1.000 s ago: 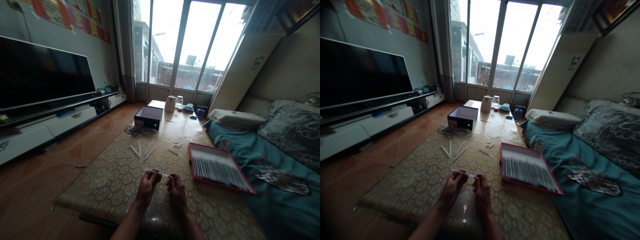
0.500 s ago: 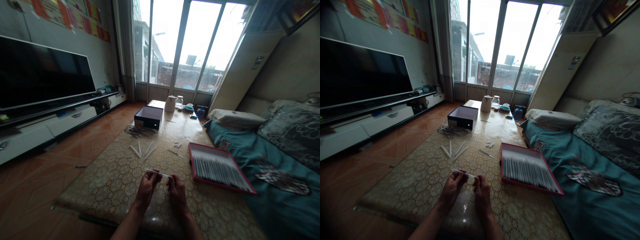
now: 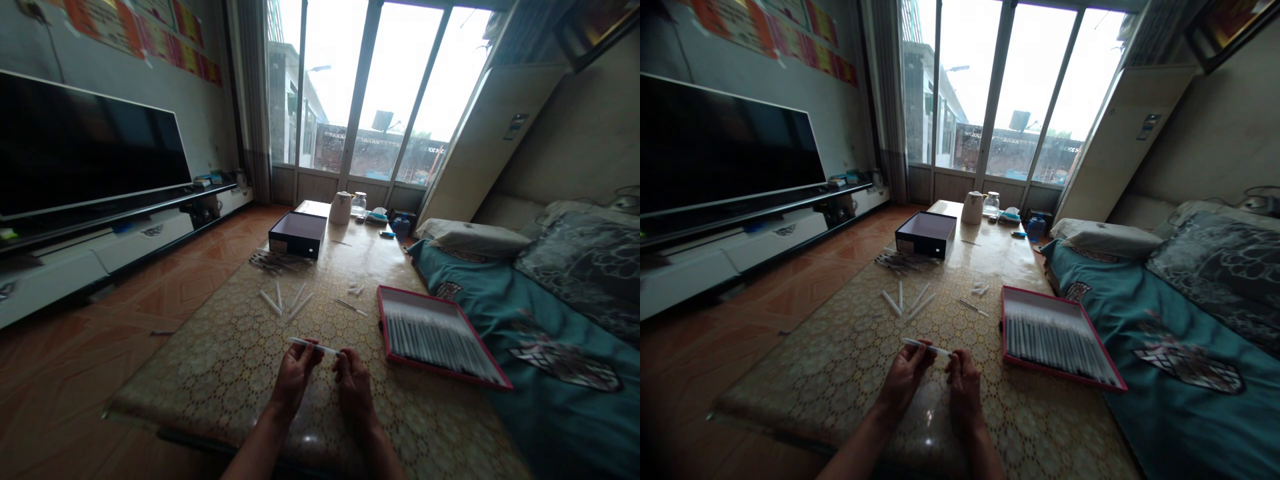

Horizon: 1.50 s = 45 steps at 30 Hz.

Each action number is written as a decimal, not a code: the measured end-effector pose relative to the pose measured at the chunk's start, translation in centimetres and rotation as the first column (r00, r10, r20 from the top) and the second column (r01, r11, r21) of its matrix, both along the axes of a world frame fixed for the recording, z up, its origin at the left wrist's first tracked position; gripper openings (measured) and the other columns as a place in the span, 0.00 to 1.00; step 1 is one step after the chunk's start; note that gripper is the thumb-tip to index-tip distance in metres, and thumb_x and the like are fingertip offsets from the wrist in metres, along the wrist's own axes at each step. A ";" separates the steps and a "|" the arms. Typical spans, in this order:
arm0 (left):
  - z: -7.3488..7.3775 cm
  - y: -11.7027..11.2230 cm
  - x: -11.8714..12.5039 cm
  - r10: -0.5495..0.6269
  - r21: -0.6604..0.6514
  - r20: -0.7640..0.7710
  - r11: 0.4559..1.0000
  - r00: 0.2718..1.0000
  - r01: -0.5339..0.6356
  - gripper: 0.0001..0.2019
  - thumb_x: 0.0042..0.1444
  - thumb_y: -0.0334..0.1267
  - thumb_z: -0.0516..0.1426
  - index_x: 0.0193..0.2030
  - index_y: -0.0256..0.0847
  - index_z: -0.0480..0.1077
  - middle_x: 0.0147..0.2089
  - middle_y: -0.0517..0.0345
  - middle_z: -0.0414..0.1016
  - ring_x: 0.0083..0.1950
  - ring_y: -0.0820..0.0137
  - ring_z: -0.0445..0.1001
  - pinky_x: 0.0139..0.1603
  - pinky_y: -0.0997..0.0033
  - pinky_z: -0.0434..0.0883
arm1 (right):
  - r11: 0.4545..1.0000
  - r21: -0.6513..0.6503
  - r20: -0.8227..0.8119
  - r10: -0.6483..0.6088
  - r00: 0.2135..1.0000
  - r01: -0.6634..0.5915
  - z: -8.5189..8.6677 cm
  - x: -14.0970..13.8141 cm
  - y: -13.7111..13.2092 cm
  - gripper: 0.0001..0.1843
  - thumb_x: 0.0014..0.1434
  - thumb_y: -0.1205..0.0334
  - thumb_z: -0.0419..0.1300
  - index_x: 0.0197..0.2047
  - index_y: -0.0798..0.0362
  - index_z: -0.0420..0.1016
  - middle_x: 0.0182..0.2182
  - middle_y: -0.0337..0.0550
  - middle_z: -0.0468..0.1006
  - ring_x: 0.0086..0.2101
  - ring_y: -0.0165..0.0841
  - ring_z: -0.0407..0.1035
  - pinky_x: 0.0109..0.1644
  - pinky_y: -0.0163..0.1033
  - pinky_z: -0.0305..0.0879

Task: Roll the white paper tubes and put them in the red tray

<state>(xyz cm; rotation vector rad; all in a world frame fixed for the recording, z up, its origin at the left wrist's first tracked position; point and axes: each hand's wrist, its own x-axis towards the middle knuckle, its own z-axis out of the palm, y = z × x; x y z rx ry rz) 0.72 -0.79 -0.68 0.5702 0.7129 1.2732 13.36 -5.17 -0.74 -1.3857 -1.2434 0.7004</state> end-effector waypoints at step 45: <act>0.5 0.7 0.3 -0.011 -0.018 -0.232 1.000 0.973 0.007 0.19 0.42 0.39 0.64 0.43 0.38 0.70 0.35 0.53 0.76 0.35 0.70 0.74 0.40 0.69 0.70 | 0.995 0.075 0.487 -0.094 0.869 0.066 -0.9 4.1 -0.2 0.16 0.63 0.57 0.45 0.36 0.51 0.73 0.31 0.45 0.75 0.32 0.33 0.71 0.36 0.34 0.65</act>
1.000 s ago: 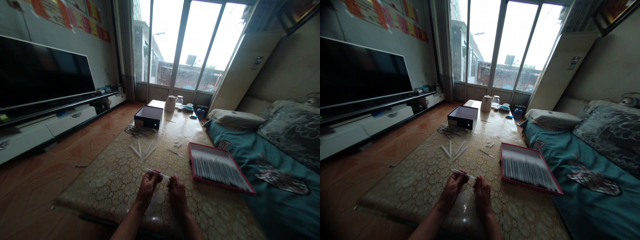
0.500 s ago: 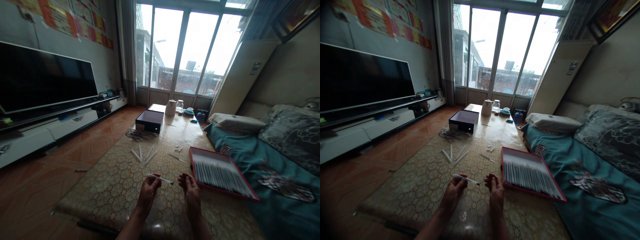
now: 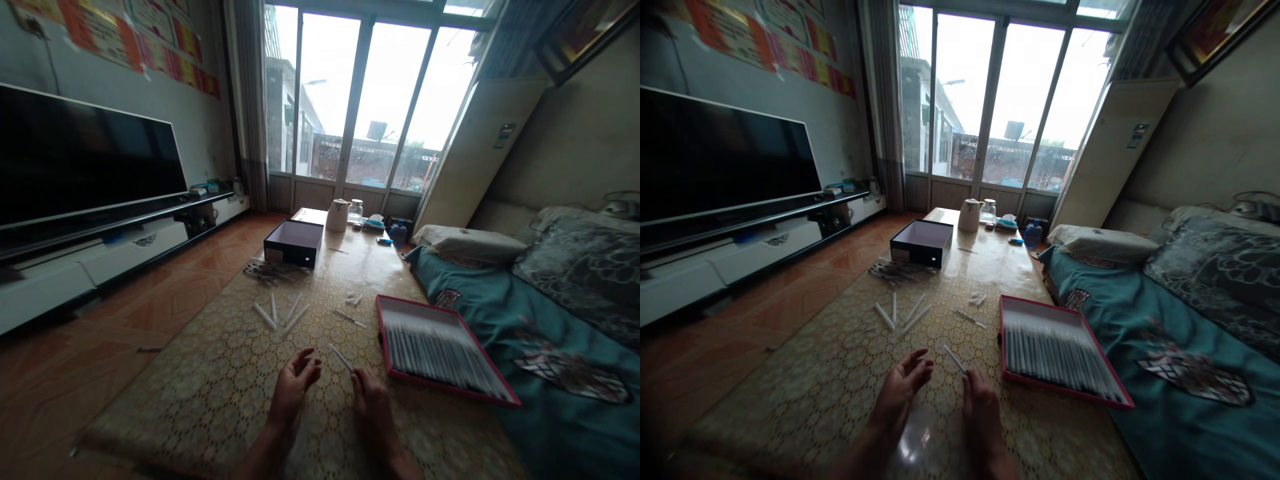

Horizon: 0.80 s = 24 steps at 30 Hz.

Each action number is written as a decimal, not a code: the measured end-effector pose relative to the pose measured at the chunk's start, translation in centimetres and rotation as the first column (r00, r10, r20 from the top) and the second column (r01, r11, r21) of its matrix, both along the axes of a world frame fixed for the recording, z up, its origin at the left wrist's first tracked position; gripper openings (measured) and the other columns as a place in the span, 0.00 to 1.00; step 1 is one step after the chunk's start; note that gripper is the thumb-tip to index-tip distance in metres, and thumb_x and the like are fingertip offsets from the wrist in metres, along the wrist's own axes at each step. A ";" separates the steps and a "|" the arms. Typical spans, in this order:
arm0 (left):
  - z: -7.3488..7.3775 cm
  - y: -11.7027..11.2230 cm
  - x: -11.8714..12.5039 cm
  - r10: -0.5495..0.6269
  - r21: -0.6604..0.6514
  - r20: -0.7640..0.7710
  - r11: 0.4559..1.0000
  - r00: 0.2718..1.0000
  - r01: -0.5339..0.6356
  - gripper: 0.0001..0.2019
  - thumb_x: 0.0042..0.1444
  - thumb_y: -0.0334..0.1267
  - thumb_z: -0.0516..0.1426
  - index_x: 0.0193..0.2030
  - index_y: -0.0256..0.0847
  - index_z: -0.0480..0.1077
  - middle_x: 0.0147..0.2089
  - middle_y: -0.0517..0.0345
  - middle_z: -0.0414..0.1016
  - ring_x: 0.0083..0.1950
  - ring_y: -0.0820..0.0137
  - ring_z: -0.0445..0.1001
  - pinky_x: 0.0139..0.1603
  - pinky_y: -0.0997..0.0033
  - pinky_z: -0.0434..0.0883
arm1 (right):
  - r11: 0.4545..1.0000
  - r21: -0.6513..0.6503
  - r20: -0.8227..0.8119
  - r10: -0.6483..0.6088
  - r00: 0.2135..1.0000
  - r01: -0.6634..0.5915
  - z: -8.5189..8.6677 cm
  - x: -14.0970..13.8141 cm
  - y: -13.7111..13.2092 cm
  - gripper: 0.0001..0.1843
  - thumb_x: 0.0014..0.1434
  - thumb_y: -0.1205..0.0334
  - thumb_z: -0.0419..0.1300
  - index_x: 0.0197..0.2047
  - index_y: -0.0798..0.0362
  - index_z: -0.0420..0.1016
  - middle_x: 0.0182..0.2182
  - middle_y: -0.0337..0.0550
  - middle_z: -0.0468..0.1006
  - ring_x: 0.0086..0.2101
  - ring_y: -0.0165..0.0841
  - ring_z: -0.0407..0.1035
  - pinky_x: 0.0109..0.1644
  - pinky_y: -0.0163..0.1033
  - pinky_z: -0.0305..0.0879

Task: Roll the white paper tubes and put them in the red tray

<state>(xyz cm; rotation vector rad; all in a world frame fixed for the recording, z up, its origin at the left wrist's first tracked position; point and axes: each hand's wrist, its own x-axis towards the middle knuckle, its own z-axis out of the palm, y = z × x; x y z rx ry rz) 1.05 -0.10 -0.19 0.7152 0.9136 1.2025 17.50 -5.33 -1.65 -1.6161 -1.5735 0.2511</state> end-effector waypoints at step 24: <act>0.9 19.6 14.0 0.129 0.392 -0.833 0.824 0.538 0.408 0.06 0.47 0.26 0.57 0.25 0.40 0.73 0.35 0.47 0.73 0.46 0.59 0.68 0.49 0.63 0.60 | 0.949 0.054 -0.235 -0.291 0.927 0.312 -3.2 2.8 1.1 0.18 0.59 0.48 0.49 0.37 0.50 0.74 0.31 0.47 0.78 0.31 0.38 0.73 0.36 0.35 0.69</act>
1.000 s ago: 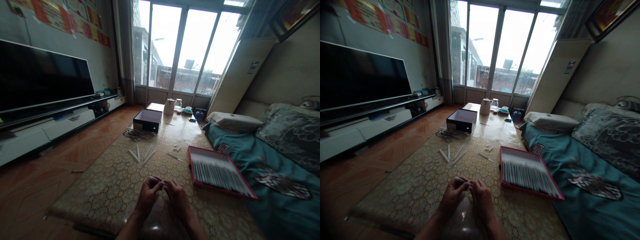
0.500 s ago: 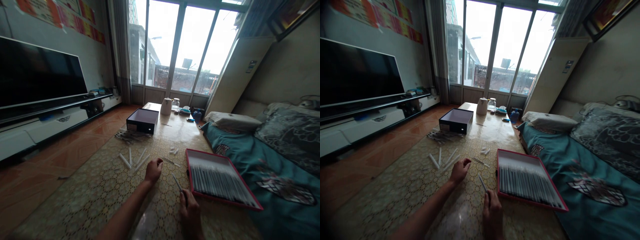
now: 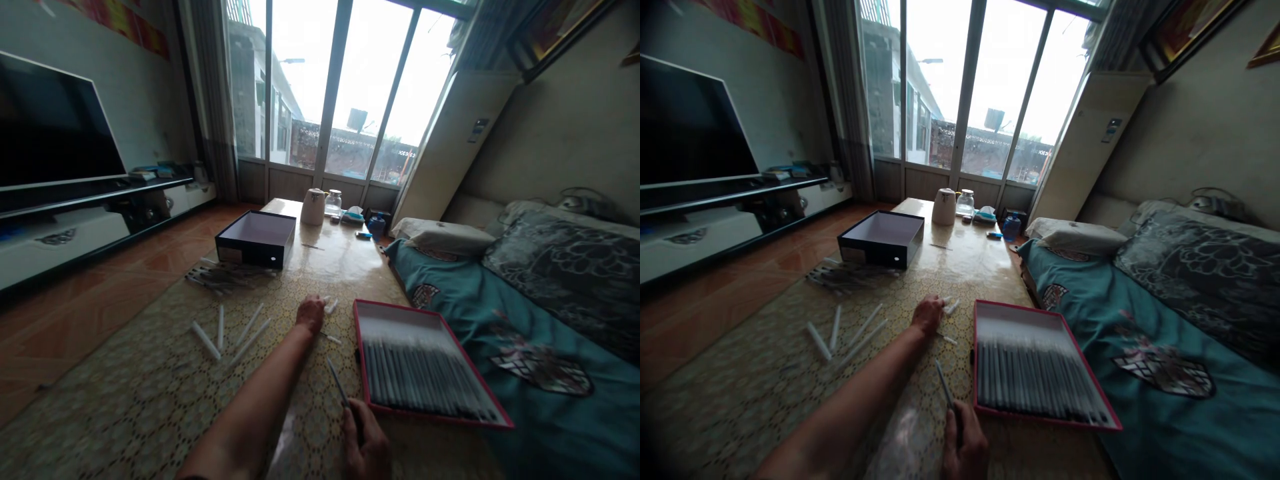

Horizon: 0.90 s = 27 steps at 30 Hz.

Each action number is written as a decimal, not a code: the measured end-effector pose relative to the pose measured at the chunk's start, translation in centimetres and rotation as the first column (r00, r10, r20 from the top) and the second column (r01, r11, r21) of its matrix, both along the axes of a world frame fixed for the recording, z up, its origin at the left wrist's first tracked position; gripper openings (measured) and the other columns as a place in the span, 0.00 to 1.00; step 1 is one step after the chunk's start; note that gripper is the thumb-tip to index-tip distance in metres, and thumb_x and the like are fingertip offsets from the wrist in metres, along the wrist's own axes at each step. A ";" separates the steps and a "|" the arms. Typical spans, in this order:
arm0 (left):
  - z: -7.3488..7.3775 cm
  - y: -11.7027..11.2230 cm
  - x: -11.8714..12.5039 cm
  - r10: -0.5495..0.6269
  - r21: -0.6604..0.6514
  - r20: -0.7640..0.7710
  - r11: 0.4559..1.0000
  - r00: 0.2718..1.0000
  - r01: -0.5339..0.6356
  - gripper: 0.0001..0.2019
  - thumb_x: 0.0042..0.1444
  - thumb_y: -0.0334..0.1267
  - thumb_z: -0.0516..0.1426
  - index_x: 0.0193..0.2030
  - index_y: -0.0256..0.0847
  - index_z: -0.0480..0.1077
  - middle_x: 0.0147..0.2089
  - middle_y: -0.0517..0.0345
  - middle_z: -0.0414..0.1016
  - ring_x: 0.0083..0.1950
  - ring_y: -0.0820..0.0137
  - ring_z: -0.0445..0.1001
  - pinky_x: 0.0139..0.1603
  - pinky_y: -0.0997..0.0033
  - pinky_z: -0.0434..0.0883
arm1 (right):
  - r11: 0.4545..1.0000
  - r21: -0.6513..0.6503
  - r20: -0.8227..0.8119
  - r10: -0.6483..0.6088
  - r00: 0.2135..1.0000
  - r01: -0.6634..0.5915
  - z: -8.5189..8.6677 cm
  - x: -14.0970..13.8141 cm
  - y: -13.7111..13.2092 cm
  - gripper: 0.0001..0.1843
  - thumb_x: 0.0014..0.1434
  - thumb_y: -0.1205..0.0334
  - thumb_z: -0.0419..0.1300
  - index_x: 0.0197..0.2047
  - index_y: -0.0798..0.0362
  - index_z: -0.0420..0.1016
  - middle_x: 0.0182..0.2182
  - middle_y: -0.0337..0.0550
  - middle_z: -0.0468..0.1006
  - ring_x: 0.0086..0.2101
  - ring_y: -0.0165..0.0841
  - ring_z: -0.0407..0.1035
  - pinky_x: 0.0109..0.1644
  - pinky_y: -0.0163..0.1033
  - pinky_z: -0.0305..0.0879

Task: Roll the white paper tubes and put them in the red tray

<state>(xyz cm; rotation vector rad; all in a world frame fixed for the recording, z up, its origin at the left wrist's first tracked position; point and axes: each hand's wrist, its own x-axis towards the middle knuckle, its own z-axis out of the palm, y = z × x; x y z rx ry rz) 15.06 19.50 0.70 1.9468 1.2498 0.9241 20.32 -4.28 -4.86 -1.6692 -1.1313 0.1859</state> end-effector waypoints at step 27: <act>-0.6 -19.2 -16.4 0.282 -0.423 0.761 0.898 0.584 0.118 0.15 0.46 0.49 0.60 0.29 0.38 0.67 0.23 0.63 0.70 0.21 0.77 0.65 0.24 0.77 0.61 | 0.872 -0.192 0.329 0.489 0.808 -0.450 6.5 -2.6 -2.0 0.14 0.63 0.58 0.47 0.40 0.50 0.73 0.32 0.43 0.75 0.31 0.32 0.71 0.35 0.33 0.63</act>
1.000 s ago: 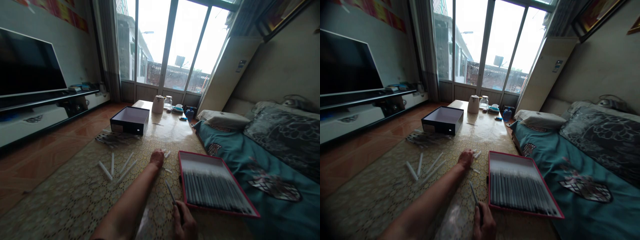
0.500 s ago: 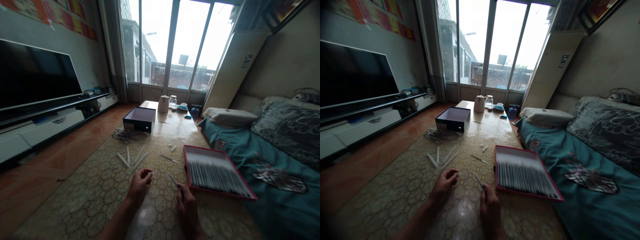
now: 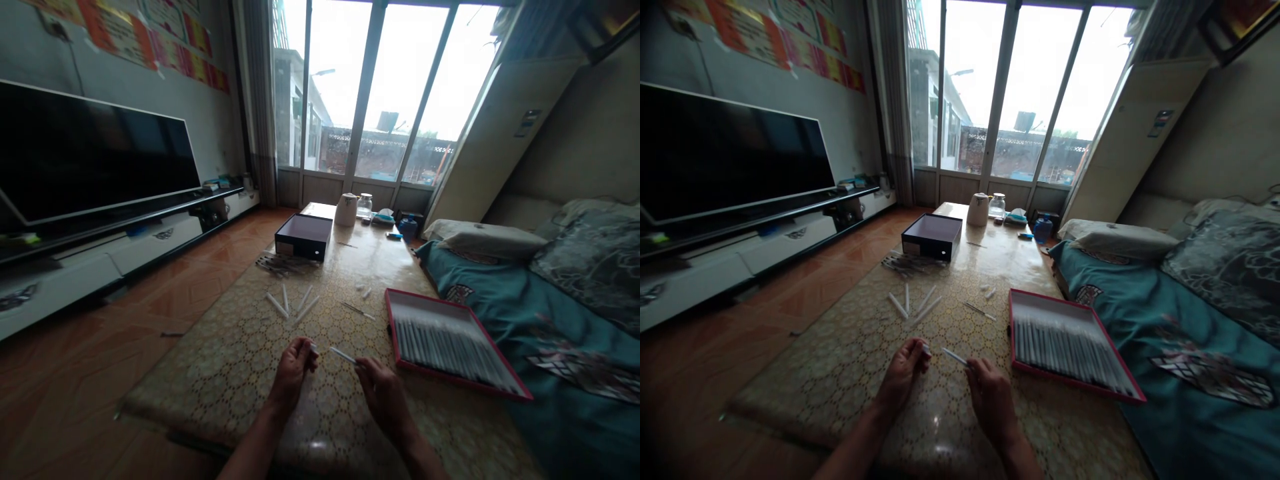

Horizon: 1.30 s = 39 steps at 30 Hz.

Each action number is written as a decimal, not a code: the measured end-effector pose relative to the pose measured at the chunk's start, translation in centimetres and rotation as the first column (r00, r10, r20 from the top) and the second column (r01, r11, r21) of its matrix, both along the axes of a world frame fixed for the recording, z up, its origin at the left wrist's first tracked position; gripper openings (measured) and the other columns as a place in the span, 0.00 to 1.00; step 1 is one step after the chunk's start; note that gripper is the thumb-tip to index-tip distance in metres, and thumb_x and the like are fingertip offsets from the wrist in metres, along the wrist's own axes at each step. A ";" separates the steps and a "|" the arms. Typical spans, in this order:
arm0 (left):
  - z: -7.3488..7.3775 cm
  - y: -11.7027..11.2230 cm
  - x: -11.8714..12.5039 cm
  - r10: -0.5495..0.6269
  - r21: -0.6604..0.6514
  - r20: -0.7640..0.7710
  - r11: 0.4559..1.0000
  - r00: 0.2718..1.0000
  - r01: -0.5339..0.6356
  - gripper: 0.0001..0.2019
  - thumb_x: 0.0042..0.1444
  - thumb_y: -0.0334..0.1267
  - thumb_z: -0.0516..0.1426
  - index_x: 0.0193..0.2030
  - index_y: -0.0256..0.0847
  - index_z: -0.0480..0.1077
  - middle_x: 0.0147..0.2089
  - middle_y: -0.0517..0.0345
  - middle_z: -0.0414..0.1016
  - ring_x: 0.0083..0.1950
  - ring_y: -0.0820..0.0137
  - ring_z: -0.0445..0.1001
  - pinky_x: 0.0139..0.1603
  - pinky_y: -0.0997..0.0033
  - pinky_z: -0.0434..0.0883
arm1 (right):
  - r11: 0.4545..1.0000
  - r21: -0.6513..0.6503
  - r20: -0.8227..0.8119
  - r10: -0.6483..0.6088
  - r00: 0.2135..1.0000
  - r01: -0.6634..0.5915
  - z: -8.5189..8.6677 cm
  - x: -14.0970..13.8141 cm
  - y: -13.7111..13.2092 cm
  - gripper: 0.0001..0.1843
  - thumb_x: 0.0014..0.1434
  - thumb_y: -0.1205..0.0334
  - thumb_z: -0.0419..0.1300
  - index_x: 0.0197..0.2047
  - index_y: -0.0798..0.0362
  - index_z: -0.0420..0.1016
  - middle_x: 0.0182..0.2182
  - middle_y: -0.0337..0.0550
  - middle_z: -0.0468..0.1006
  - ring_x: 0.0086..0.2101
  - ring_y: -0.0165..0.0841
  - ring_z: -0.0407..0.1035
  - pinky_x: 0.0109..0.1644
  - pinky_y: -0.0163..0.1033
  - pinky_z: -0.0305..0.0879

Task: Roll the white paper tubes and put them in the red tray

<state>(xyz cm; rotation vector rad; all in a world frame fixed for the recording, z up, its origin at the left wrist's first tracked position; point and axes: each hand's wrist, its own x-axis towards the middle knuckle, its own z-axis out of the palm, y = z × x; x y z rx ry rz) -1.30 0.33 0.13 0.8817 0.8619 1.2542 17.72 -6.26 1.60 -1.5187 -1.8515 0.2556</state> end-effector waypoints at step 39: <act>-0.3 -0.2 0.0 -0.010 0.005 -0.026 1.000 1.000 0.010 0.12 0.47 0.45 0.61 0.32 0.40 0.68 0.23 0.65 0.67 0.22 0.78 0.63 0.24 0.79 0.61 | 0.906 -0.353 -0.433 0.064 0.899 -0.235 0.1 -3.2 3.4 0.21 0.57 0.54 0.51 0.24 0.58 0.76 0.14 0.33 0.58 0.19 0.24 0.53 0.23 0.30 0.47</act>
